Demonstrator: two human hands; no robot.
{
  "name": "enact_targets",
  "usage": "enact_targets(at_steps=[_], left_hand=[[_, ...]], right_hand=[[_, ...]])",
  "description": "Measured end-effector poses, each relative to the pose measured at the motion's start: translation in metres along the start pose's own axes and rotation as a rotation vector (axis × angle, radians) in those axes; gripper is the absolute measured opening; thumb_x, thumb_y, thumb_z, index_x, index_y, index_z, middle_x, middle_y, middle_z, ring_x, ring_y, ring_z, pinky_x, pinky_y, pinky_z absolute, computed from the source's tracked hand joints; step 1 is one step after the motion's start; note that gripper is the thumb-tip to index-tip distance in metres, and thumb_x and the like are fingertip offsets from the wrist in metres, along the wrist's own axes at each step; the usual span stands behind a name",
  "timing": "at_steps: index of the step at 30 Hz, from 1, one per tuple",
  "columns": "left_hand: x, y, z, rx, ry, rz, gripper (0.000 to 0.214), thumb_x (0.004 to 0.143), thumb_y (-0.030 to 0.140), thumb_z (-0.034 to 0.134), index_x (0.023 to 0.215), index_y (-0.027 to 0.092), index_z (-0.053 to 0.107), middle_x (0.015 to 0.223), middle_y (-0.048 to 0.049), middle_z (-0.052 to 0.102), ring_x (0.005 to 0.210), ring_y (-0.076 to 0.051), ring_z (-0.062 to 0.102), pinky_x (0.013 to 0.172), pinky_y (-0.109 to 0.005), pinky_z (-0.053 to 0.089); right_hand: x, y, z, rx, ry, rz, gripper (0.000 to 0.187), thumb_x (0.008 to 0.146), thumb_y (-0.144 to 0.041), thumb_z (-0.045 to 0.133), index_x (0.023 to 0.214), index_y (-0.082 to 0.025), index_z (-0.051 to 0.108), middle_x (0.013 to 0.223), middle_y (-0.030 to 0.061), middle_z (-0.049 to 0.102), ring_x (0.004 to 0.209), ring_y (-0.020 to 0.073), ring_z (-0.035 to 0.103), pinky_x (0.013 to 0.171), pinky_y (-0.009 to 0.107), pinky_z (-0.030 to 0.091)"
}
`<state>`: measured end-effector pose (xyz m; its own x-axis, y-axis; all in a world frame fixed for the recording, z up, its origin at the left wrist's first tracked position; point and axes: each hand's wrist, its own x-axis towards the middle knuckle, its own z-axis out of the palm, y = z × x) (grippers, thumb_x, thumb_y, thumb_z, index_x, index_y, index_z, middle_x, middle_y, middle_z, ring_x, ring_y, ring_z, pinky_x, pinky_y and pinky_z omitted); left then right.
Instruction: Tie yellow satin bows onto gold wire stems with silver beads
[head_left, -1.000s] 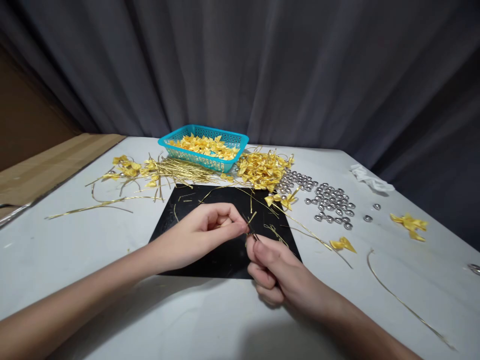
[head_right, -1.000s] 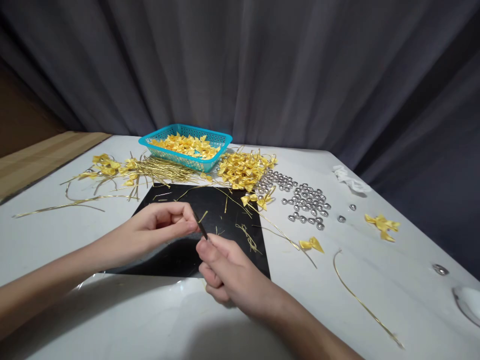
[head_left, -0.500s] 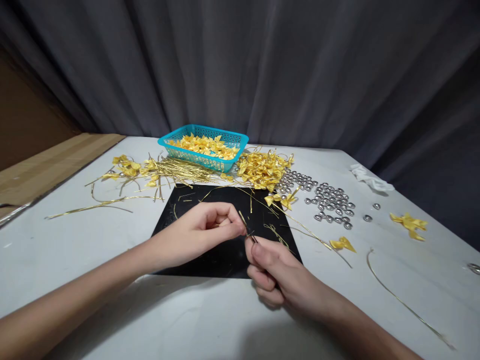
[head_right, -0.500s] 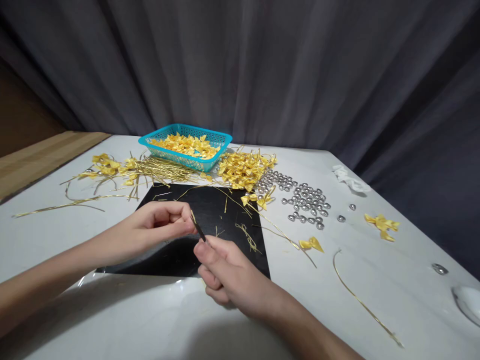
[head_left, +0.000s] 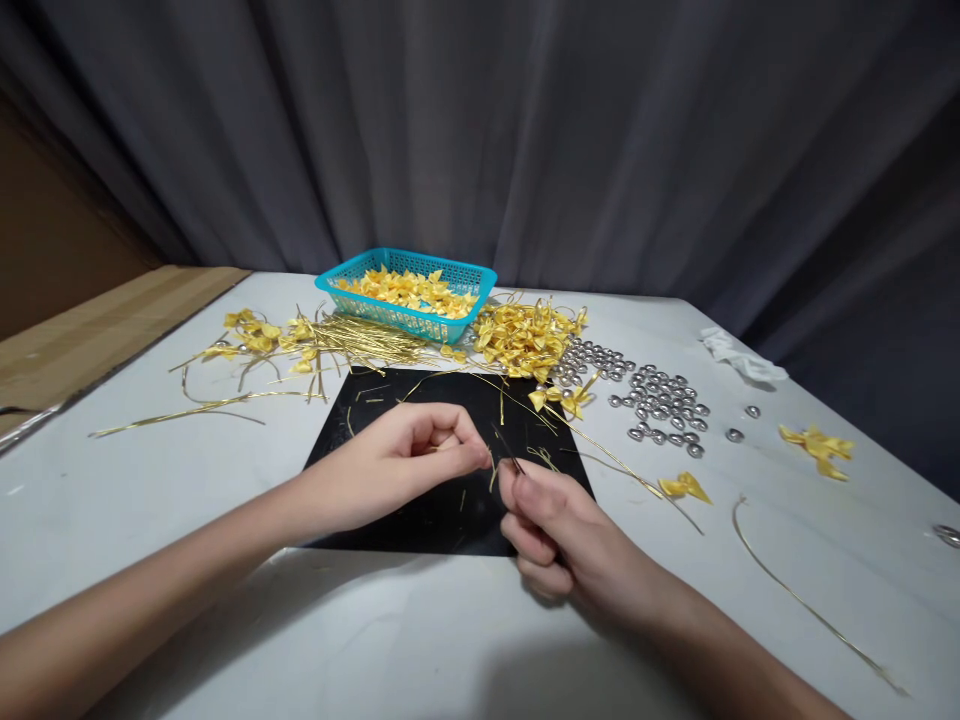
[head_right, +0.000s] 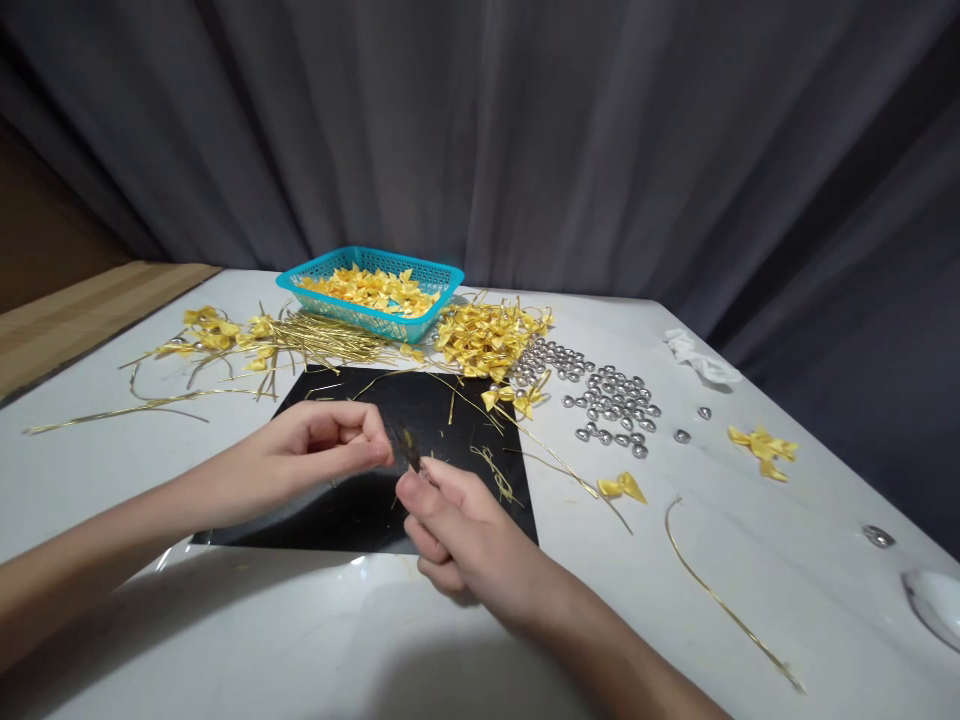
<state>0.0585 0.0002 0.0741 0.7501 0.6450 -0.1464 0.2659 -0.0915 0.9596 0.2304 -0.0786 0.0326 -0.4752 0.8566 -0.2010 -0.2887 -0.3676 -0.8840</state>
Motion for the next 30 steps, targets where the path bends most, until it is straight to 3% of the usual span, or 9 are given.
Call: enact_targets(at_steps=[10,25,28,30], left_hand=[[0.0017,-0.0017,0.0017,-0.05,0.021,0.013,0.023,0.084,0.037,0.051,0.076,0.016,0.055,0.069,0.0017,0.05,0.065,-0.012,0.044,0.062,-0.026,0.033],[0.0013,-0.0011,0.0016,-0.026,0.023,0.006,0.025,0.085,0.037,0.051,0.071,0.017,0.053,0.064,0.0043,0.043,0.061,-0.011,0.037,0.058,-0.024,0.029],[0.0018,-0.0011,0.0013,-0.008,0.024,0.007,0.025,0.085,0.038,0.052,0.071,0.017,0.053,0.062,0.005,0.041,0.059,-0.01,0.035,0.056,-0.024,0.027],[0.002,-0.0018,0.0011,0.005,0.033,0.001,0.026,0.085,0.039,0.052,0.07,0.017,0.053,0.059,0.0062,0.036,0.056,-0.009,0.03,0.053,-0.023,0.025]], right_hand=[[0.0008,0.0041,0.002,-0.035,0.004,0.019,0.036,0.089,-0.05,0.048,0.075,-0.021,0.032,0.053,-0.0107,0.017,0.037,0.0016,0.012,0.035,0.018,0.007],[0.0017,0.0061,0.0018,-0.047,0.004,0.033,0.042,0.088,-0.056,0.045,0.072,-0.021,0.029,0.051,-0.0112,0.024,0.036,0.0015,0.014,0.035,0.019,0.008],[0.0029,0.0052,0.0017,-0.069,0.048,0.024,0.045,0.085,-0.06,0.044,0.07,-0.022,0.026,0.05,-0.0116,0.022,0.035,0.0019,0.012,0.035,0.018,0.008],[0.0051,0.0039,-0.0011,-0.178,0.179,-0.027,0.046,0.085,-0.062,0.043,0.071,-0.022,0.026,0.052,-0.0112,0.022,0.036,0.0027,0.013,0.035,0.018,0.011]])
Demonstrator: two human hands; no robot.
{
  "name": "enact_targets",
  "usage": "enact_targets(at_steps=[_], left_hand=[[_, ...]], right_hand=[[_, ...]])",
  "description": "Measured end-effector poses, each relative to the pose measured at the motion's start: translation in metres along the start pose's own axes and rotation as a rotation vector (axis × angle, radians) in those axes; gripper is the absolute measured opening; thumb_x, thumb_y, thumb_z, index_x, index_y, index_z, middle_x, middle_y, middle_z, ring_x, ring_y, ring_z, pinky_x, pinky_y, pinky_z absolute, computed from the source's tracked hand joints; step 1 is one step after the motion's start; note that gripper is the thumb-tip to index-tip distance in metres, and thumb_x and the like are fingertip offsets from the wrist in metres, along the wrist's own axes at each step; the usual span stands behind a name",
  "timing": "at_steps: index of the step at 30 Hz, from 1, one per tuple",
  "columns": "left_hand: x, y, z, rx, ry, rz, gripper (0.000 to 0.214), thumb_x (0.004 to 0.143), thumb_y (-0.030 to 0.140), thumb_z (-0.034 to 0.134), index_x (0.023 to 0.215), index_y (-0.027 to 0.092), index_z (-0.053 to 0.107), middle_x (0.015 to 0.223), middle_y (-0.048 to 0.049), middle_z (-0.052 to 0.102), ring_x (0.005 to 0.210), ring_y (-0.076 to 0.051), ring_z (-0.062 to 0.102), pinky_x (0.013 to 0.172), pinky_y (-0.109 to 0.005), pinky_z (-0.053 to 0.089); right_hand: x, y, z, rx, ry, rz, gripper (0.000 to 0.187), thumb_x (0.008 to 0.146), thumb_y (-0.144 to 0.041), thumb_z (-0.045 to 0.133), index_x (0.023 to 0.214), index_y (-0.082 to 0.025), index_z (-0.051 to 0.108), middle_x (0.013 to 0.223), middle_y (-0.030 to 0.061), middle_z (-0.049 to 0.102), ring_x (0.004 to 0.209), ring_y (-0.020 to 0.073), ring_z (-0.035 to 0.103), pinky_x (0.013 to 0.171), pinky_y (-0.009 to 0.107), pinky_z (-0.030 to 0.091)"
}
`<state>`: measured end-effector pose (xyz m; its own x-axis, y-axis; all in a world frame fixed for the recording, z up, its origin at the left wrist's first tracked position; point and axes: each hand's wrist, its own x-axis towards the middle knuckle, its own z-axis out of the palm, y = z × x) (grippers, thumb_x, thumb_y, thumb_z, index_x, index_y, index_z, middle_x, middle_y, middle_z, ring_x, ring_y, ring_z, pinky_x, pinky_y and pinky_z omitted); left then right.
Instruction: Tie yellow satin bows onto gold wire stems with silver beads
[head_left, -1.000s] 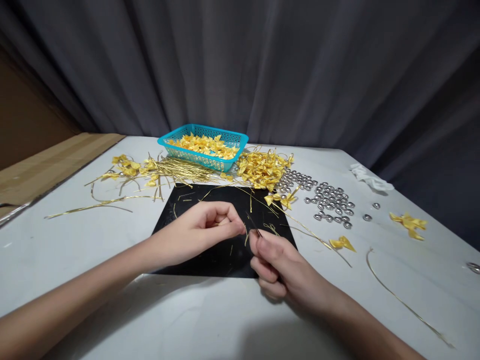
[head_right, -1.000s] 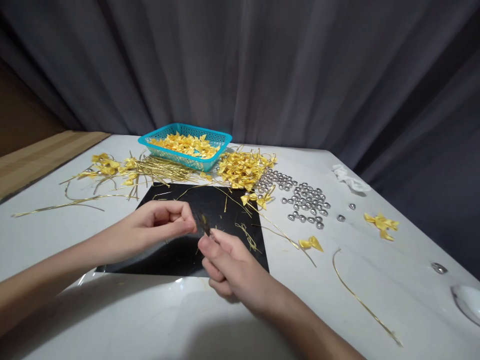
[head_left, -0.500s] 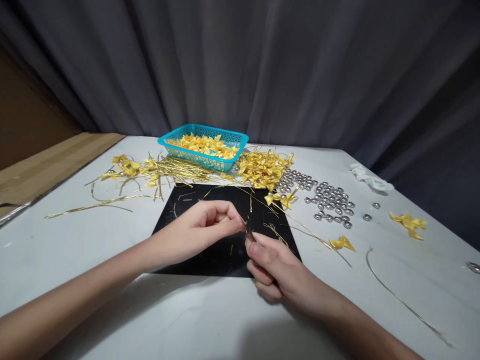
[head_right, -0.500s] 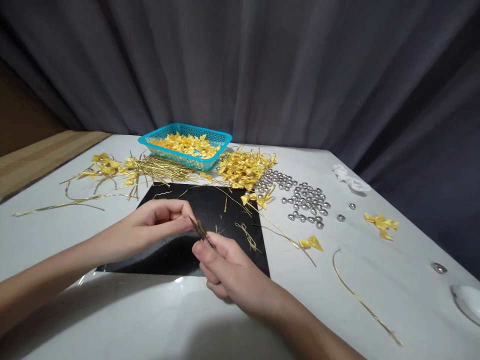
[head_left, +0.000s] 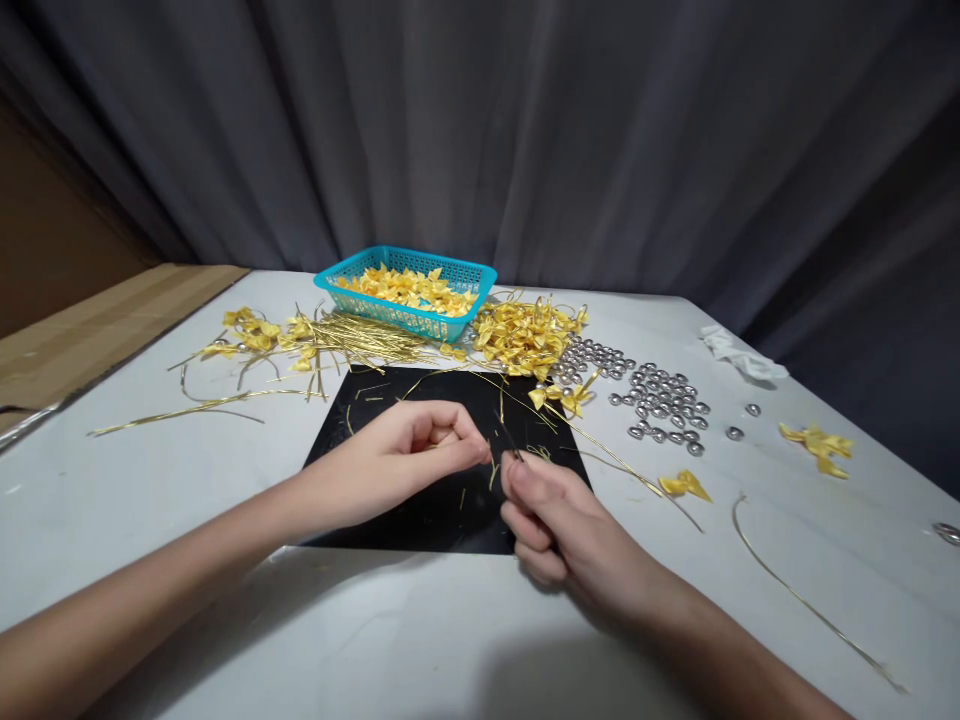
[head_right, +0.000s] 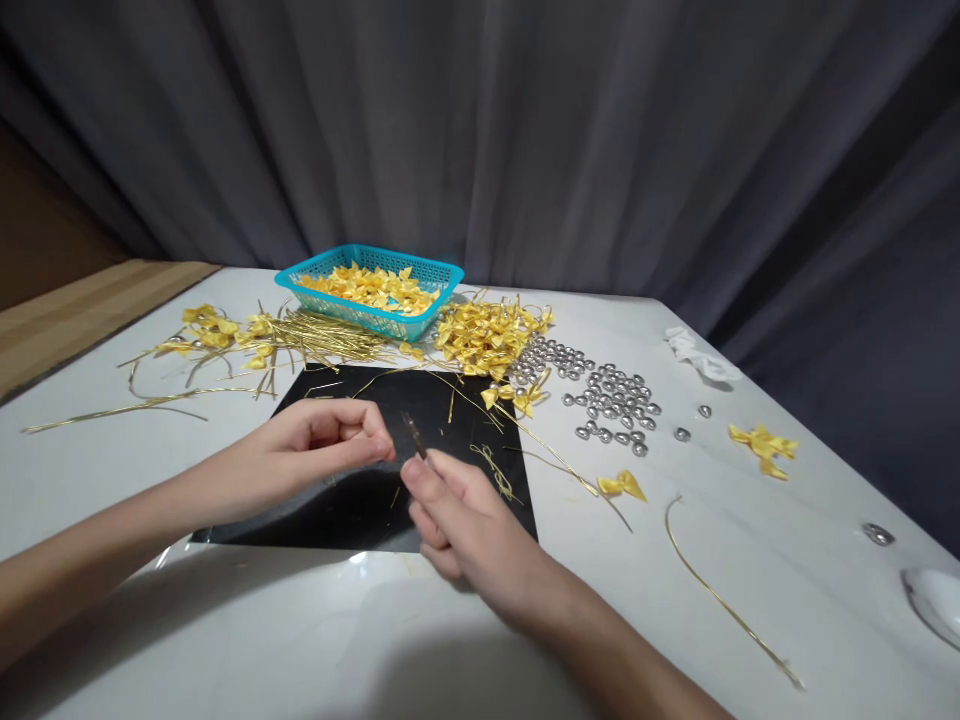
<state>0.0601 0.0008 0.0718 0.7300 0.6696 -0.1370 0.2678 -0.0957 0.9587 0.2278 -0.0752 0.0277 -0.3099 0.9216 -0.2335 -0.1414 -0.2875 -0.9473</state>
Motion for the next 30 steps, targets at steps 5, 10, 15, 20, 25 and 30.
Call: enact_targets(at_steps=[5,10,15,20,25,30], left_hand=[[0.001,-0.003,0.0,0.027,0.002,-0.043,0.026,0.084,0.039,0.053,0.073,0.016,0.057,0.057,0.0068,0.036,0.054,-0.009,0.029,0.052,-0.022,0.023],[0.004,-0.001,0.0,0.042,-0.015,-0.036,0.026,0.086,0.037,0.051,0.073,0.016,0.061,0.061,0.0051,0.047,0.056,-0.009,0.036,0.055,-0.022,0.027],[0.004,-0.002,0.001,0.07,-0.041,-0.013,0.027,0.087,0.035,0.05,0.072,0.016,0.061,0.059,0.0063,0.046,0.052,-0.008,0.032,0.052,-0.022,0.027],[0.005,-0.009,0.006,0.062,-0.118,-0.016,0.029,0.089,0.037,0.045,0.076,0.015,0.059,0.061,0.0061,0.043,0.053,-0.009,0.031,0.05,-0.022,0.024],[0.005,-0.011,0.009,0.005,-0.14,-0.028,0.03,0.091,0.039,0.043,0.075,0.016,0.054,0.057,0.0078,0.034,0.051,-0.008,0.027,0.046,-0.021,0.022],[0.005,-0.013,0.01,-0.019,-0.118,-0.071,0.031,0.091,0.042,0.042,0.076,0.017,0.052,0.055,0.0086,0.03,0.047,-0.008,0.024,0.042,-0.02,0.019]], right_hand=[[0.009,-0.003,-0.014,-1.046,0.44,-0.139,0.034,0.088,-0.04,0.048,0.066,-0.019,0.032,0.055,-0.0052,0.04,0.049,0.0074,0.038,0.048,0.021,0.025],[0.013,-0.006,-0.017,-1.584,0.414,0.03,0.022,0.089,-0.034,0.047,0.073,-0.019,0.046,0.063,0.0024,0.06,0.056,0.0168,0.056,0.048,0.025,0.018],[0.011,-0.007,-0.015,-1.602,0.617,0.059,0.036,0.084,-0.052,0.05,0.091,-0.018,0.057,0.083,0.0103,0.065,0.079,0.0297,0.063,0.054,0.03,0.037],[0.003,-0.008,-0.011,-0.745,0.326,-0.35,0.033,0.088,-0.04,0.047,0.113,-0.021,0.052,0.103,0.0078,0.062,0.082,0.016,0.062,0.067,0.029,0.05],[0.003,-0.009,-0.005,-0.227,0.219,-0.238,0.024,0.079,-0.037,0.061,0.092,-0.016,0.058,0.074,0.0016,0.064,0.049,0.0056,0.052,0.047,0.018,0.044],[0.007,-0.007,-0.006,-0.173,0.259,-0.135,0.029,0.076,-0.042,0.061,0.084,-0.014,0.056,0.068,0.001,0.063,0.036,0.0023,0.044,0.039,0.017,0.039]])
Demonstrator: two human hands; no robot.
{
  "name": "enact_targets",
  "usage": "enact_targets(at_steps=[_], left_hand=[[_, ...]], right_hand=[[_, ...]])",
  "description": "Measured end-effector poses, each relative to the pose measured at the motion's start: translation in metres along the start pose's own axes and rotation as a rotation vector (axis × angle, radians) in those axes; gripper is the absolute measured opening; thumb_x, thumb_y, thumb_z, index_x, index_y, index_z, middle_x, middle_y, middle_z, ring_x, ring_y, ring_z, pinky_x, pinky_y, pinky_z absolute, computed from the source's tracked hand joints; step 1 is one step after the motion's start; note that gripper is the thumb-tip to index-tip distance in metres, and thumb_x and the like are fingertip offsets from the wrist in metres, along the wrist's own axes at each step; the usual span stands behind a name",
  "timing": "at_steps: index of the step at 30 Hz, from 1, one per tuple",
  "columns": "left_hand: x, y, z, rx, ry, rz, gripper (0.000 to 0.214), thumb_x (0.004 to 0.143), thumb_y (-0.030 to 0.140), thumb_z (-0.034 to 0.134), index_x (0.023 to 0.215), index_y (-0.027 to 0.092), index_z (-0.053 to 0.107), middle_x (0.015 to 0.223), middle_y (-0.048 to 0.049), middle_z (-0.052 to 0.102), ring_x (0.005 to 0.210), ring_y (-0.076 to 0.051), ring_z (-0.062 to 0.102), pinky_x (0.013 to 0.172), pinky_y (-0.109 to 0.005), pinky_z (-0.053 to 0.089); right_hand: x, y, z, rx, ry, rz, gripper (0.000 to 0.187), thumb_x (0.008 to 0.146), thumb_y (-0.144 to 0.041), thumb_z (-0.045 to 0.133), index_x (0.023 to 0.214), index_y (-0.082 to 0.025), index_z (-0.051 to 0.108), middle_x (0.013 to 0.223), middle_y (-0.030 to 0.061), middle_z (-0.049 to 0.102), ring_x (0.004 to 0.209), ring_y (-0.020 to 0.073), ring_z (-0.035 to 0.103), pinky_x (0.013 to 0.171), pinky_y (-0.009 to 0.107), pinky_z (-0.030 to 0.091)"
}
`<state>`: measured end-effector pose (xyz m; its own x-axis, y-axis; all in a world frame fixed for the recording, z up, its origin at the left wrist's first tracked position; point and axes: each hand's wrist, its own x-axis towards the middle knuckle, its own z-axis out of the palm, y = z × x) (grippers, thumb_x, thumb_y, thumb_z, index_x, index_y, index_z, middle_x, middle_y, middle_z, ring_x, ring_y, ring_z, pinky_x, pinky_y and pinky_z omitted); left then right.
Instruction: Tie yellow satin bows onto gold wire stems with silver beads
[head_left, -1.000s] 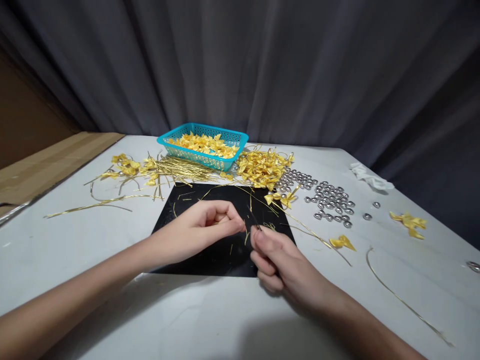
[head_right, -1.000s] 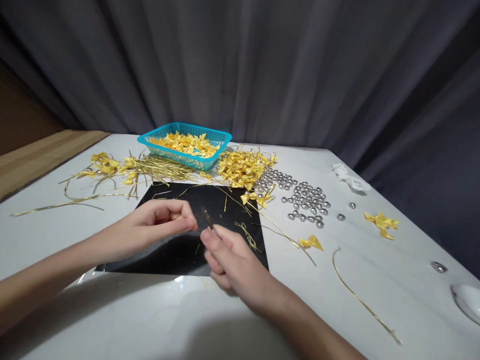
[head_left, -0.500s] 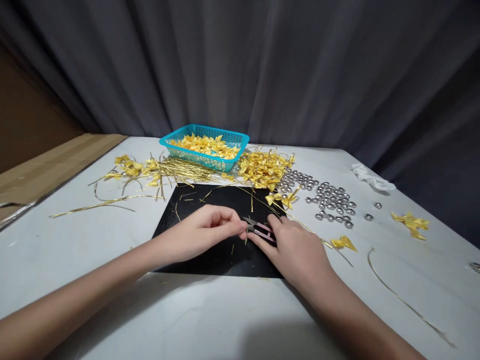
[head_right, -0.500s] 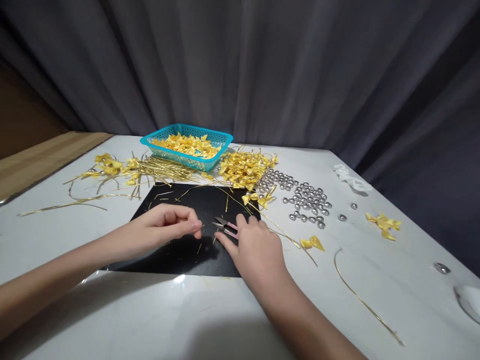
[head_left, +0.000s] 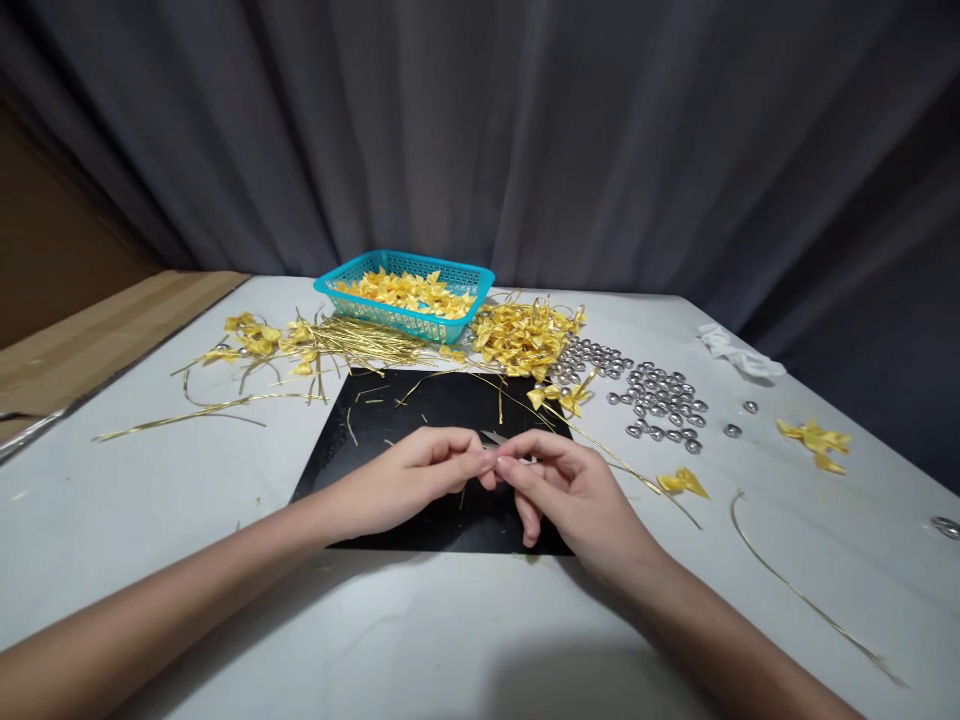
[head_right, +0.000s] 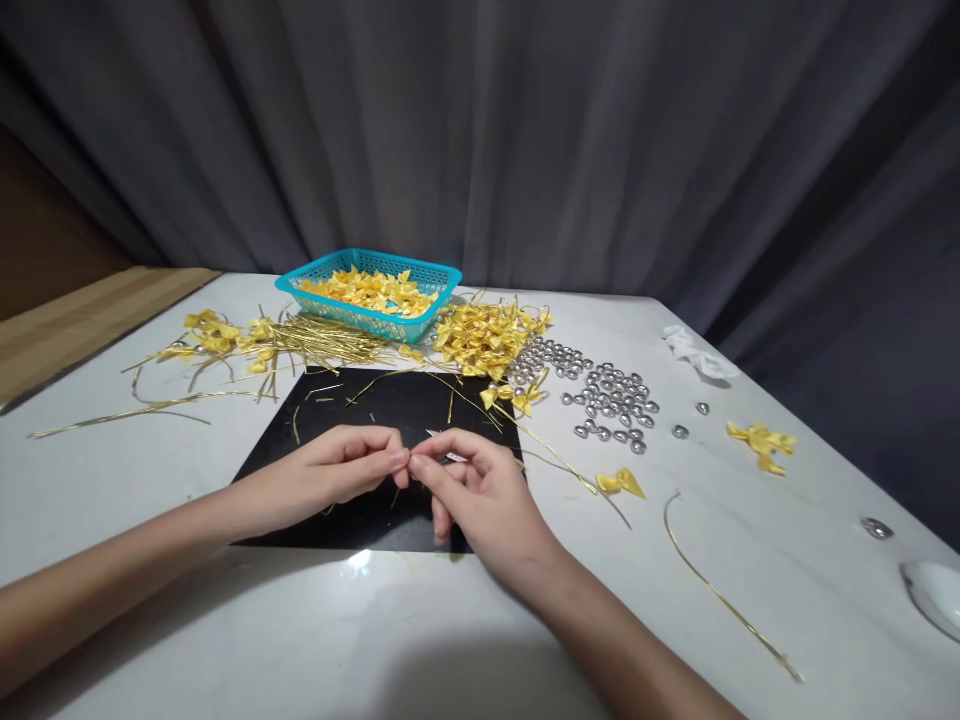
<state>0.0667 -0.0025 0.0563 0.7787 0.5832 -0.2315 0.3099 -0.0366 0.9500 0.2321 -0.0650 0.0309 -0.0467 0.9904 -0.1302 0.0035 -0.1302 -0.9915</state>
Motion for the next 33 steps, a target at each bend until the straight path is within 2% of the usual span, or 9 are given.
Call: enact_targets(at_steps=[5,10,14,17,20,24,25,28,33], left_hand=[[0.003,-0.006,0.001,0.035,0.022,0.024,0.029,0.091,0.038,0.042,0.076,0.016,0.052,0.062,0.0064,0.041,0.054,-0.008,0.033,0.051,-0.019,0.028],[-0.007,-0.01,-0.015,0.176,0.109,0.057,0.031,0.091,0.039,0.041,0.078,0.016,0.056,0.073,0.003,0.053,0.065,-0.01,0.045,0.061,-0.021,0.034],[-0.027,-0.01,-0.038,0.424,0.174,0.031,0.035,0.092,0.042,0.037,0.08,0.017,0.058,0.076,0.0005,0.061,0.07,-0.013,0.053,0.065,-0.023,0.038],[-0.04,-0.015,-0.051,0.596,0.164,0.054,0.032,0.094,0.037,0.035,0.082,0.018,0.058,0.076,-0.0006,0.064,0.068,-0.013,0.057,0.064,-0.023,0.04],[-0.047,-0.031,-0.059,0.818,0.165,0.125,0.031,0.095,0.033,0.034,0.078,0.018,0.055,0.072,-0.0006,0.064,0.063,-0.012,0.059,0.059,-0.022,0.041],[-0.049,-0.06,-0.066,1.172,0.255,0.401,0.034,0.096,0.025,0.031,0.072,0.018,0.054,0.063,-0.0007,0.062,0.056,-0.014,0.058,0.051,-0.023,0.041],[-0.048,-0.066,-0.069,1.231,0.317,0.487,0.036,0.096,0.023,0.029,0.069,0.019,0.053,0.059,-0.0002,0.06,0.054,-0.014,0.057,0.049,-0.024,0.041],[-0.047,-0.076,-0.079,1.334,0.437,0.621,0.03,0.094,0.018,0.033,0.073,0.019,0.055,0.061,-0.0003,0.061,0.056,-0.016,0.058,0.048,-0.025,0.043],[-0.044,-0.088,-0.093,1.428,0.526,0.552,0.025,0.092,0.017,0.038,0.077,0.021,0.057,0.068,-0.0018,0.063,0.064,-0.019,0.059,0.053,-0.028,0.046]], right_hand=[[0.002,0.007,0.0,-0.018,0.012,-0.04,0.027,0.08,-0.043,0.057,0.084,-0.017,0.05,0.044,-0.0088,0.046,0.037,0.0049,0.04,0.041,0.018,0.043],[0.011,0.005,-0.02,-0.034,0.218,-0.14,0.029,0.081,-0.046,0.057,0.085,-0.02,0.047,0.041,-0.0108,0.038,0.038,0.0059,0.038,0.043,0.019,0.043],[0.018,0.001,-0.037,-0.097,0.35,-0.1,0.031,0.08,-0.049,0.058,0.088,-0.021,0.047,0.043,-0.0097,0.038,0.039,0.0077,0.038,0.041,0.02,0.04],[0.022,0.003,-0.041,-0.26,0.333,-0.112,0.031,0.082,-0.051,0.053,0.087,-0.022,0.046,0.047,-0.0085,0.035,0.039,0.0089,0.035,0.039,0.021,0.036],[0.025,0.008,-0.038,-0.592,0.301,-0.218,0.025,0.088,-0.044,0.044,0.082,-0.021,0.048,0.06,-0.0026,0.044,0.048,0.0107,0.04,0.044,0.024,0.035],[0.028,0.013,-0.03,-0.918,0.175,-0.309,0.022,0.092,-0.029,0.033,0.077,-0.02,0.048,0.075,0.0045,0.054,0.065,0.016,0.053,0.063,0.03,0.043],[0.029,0.012,-0.029,-0.958,0.145,-0.306,0.022,0.092,-0.027,0.032,0.078,-0.02,0.048,0.076,0.005,0.054,0.067,0.0165,0.054,0.064,0.031,0.044],[0.037,0.007,-0.023,-1.049,0.102,-0.282,0.022,0.092,-0.025,0.032,0.079,-0.02,0.049,0.077,0.0055,0.056,0.066,0.0165,0.055,0.064,0.031,0.044],[0.067,-0.021,-0.011,-1.292,0.084,-0.289,0.025,0.092,-0.019,0.031,0.076,-0.018,0.05,0.076,0.0065,0.058,0.065,0.0158,0.056,0.06,0.028,0.042]])
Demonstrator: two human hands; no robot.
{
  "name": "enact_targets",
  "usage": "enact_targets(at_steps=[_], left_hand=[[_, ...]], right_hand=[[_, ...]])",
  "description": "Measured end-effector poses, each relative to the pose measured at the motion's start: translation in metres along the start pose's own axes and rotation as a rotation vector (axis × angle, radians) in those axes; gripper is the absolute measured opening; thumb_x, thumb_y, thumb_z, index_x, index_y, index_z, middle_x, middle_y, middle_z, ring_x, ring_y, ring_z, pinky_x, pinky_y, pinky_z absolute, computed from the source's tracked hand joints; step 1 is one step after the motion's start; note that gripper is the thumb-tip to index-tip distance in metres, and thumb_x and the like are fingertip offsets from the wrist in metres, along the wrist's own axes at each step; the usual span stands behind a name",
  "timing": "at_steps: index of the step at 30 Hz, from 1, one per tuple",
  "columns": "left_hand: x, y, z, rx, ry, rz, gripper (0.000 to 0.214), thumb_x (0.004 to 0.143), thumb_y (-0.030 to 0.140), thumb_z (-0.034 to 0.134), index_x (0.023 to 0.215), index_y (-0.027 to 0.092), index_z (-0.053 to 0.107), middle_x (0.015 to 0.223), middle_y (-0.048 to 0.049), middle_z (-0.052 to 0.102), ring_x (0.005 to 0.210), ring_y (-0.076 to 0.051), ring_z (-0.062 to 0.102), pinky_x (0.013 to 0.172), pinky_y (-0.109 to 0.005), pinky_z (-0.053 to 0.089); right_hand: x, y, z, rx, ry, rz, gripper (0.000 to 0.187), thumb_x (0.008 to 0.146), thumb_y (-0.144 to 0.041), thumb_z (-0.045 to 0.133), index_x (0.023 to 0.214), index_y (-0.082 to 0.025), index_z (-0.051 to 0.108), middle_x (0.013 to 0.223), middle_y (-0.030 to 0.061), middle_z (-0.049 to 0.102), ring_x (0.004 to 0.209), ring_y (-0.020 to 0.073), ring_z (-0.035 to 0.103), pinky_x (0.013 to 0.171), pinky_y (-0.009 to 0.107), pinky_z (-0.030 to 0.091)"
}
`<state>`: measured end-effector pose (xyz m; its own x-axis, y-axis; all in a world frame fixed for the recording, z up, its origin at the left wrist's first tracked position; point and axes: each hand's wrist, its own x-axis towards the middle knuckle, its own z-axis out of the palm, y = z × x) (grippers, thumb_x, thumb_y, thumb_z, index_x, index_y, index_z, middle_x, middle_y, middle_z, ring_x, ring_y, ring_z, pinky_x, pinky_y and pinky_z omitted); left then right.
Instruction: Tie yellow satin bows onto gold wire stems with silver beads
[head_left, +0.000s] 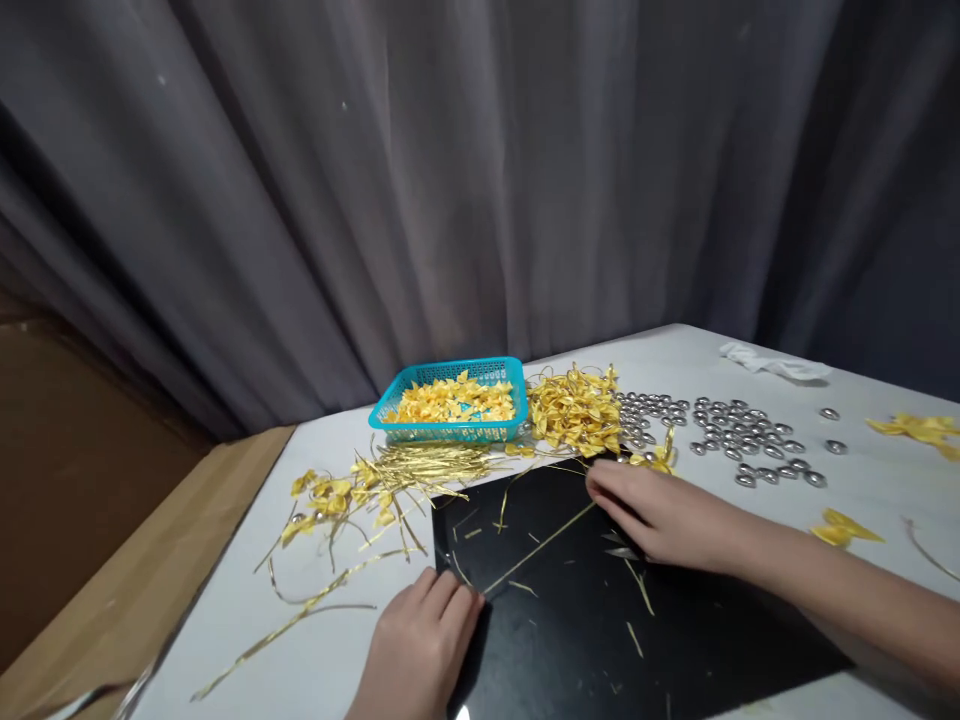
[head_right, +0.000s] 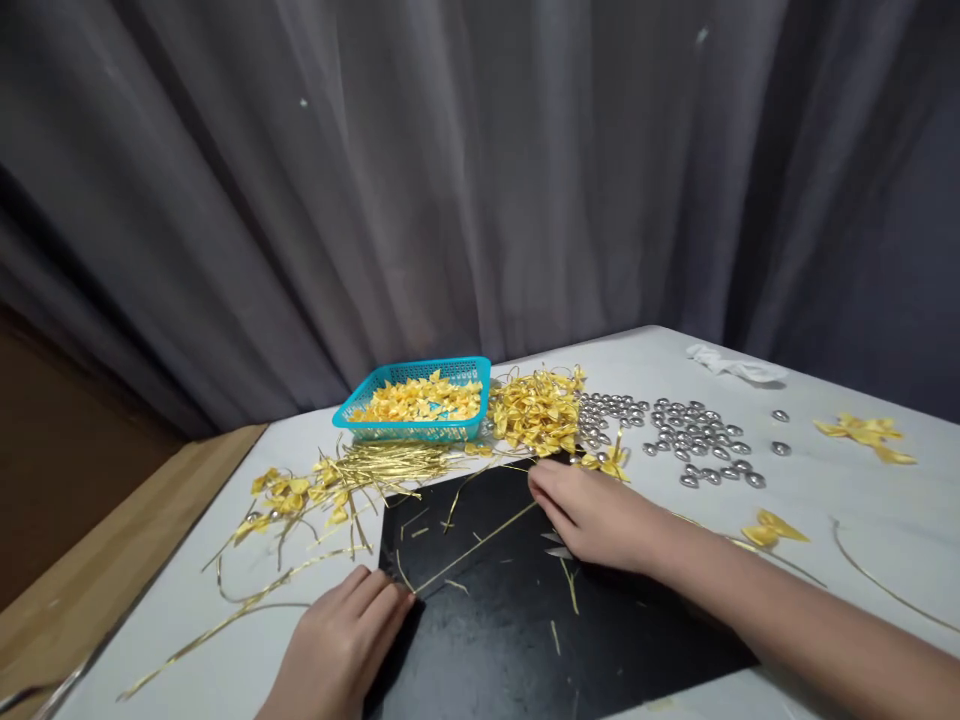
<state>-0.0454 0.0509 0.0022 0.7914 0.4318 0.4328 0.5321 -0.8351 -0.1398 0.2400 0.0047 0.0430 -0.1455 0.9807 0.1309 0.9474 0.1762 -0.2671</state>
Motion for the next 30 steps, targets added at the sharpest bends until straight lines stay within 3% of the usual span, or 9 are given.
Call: enact_targets(at_steps=[5,8,12,16,20,24,27,30], left_hand=[[-0.004,-0.004,0.012,0.023,0.033,-0.037,0.027,0.092,0.017,0.038,0.073,0.021,0.057,0.068,-0.0018,0.062,0.066,-0.02,0.058,0.056,-0.03,0.046],[-0.005,-0.004,0.017,0.016,0.079,-0.085,0.026,0.091,0.017,0.041,0.072,0.022,0.058,0.068,-0.0015,0.062,0.066,-0.019,0.057,0.056,-0.029,0.044],[-0.006,-0.005,0.02,0.005,0.132,-0.129,0.022,0.089,0.017,0.044,0.079,0.022,0.063,0.069,-0.0017,0.062,0.066,-0.019,0.057,0.055,-0.029,0.043],[-0.006,-0.005,0.018,-0.005,0.165,-0.169,0.02,0.088,0.015,0.046,0.082,0.022,0.063,0.072,-0.0021,0.065,0.067,-0.019,0.058,0.055,-0.029,0.044],[-0.005,-0.004,0.014,-0.036,0.146,-0.233,0.02,0.087,0.012,0.044,0.086,0.022,0.061,0.076,-0.0024,0.066,0.07,-0.02,0.061,0.058,-0.03,0.045],[-0.005,-0.001,0.007,-0.2,0.169,-0.332,0.017,0.088,0.017,0.043,0.094,0.02,0.058,0.082,-0.0046,0.066,0.076,-0.021,0.062,0.063,-0.031,0.048],[-0.006,0.002,0.002,-0.401,0.221,-0.439,0.016,0.089,0.026,0.044,0.098,0.02,0.056,0.084,-0.0061,0.064,0.078,-0.021,0.062,0.068,-0.032,0.049],[-0.006,0.009,-0.003,-0.647,0.198,-0.593,0.02,0.09,0.032,0.044,0.102,0.02,0.054,0.087,-0.007,0.062,0.077,-0.021,0.059,0.07,-0.033,0.049]], right_hand=[[0.061,-0.02,-0.025,-0.102,0.06,-0.006,0.014,0.088,-0.018,0.043,0.084,-0.015,0.056,0.084,0.0066,0.061,0.076,0.0169,0.057,0.068,0.029,0.044],[0.114,-0.025,-0.031,-0.159,0.068,0.011,0.019,0.092,-0.027,0.045,0.099,-0.014,0.058,0.099,0.0064,0.061,0.091,0.018,0.058,0.08,0.036,0.047],[0.186,-0.022,-0.017,-0.175,-0.064,0.046,0.031,0.09,-0.032,0.052,0.116,-0.015,0.054,0.116,0.0086,0.056,0.099,0.019,0.058,0.083,0.039,0.05],[0.226,-0.021,0.012,-0.089,-0.226,0.006,0.031,0.09,-0.032,0.053,0.116,-0.015,0.054,0.115,0.0082,0.057,0.098,0.0191,0.058,0.082,0.039,0.051],[0.233,-0.024,0.023,0.03,-0.169,0.004,0.032,0.089,-0.032,0.053,0.116,-0.014,0.054,0.115,0.0081,0.057,0.098,0.0197,0.058,0.082,0.039,0.051],[0.219,-0.026,0.006,0.184,0.075,0.052,0.032,0.09,-0.032,0.053,0.117,-0.015,0.053,0.117,0.0087,0.055,0.1,0.02,0.057,0.084,0.041,0.05],[0.187,-0.037,-0.007,0.351,0.222,0.086,0.03,0.09,-0.032,0.052,0.114,-0.014,0.054,0.112,0.0079,0.057,0.094,0.0176,0.059,0.079,0.037,0.051],[0.135,-0.054,-0.004,0.552,0.217,0.12,0.025,0.095,-0.029,0.039,0.108,-0.012,0.052,0.086,0.003,0.058,0.058,0.0069,0.052,0.057,0.024,0.05]])
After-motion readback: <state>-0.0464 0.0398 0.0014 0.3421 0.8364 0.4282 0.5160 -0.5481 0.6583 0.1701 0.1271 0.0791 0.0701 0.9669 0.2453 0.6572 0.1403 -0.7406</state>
